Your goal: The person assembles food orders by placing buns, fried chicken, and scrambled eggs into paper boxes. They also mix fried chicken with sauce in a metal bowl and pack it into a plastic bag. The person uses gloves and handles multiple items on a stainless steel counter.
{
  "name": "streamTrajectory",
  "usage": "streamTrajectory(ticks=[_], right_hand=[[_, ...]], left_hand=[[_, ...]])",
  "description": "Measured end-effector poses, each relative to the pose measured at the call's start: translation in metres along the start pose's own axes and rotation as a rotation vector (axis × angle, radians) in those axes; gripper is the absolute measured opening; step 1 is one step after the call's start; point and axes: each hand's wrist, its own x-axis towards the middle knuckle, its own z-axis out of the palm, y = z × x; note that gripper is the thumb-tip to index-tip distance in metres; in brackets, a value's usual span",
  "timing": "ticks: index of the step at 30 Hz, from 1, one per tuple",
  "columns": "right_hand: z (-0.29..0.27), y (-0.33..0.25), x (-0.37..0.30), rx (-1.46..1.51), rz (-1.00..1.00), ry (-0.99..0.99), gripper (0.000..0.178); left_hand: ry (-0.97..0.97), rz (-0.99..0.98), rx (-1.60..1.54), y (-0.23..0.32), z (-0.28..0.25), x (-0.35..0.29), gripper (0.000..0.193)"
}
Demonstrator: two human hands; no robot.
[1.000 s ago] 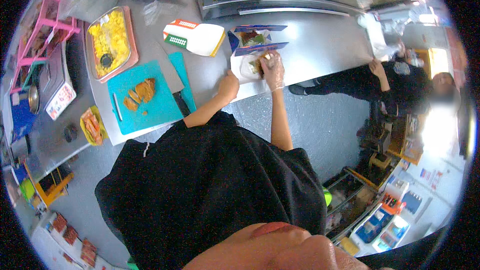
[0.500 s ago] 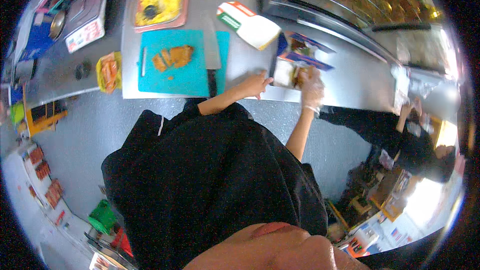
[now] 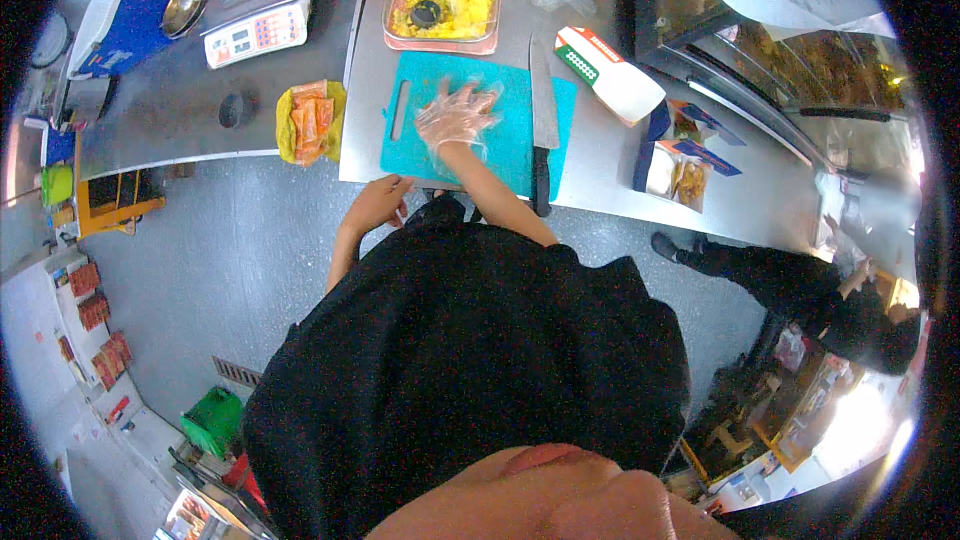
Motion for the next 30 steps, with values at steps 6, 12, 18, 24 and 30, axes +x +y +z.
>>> streamTrajectory(ticks=[6,12,18,24,30], right_hand=[[0.040,0.032,0.017,0.205,-0.385,-0.046,0.036],[-0.004,0.137,0.041,1.178,-0.293,-0.284,0.033],[-0.187,0.396,-0.011,1.773,-0.105,0.018,0.038],[-0.189,0.635,0.047,1.366,-0.309,0.220,0.033],[-0.148,0.675,0.115,1.539,0.283,-0.515,0.033]], left_hand=[[0.063,-0.023,0.000,-0.005,-0.020,0.012,0.041],[-0.021,0.219,0.235,0.065,0.018,0.055,0.041],[0.071,0.730,0.446,0.184,0.167,0.152,0.034],[-0.085,0.778,0.642,0.305,0.338,0.279,0.033],[-0.131,0.522,0.812,0.335,0.374,0.335,0.057]])
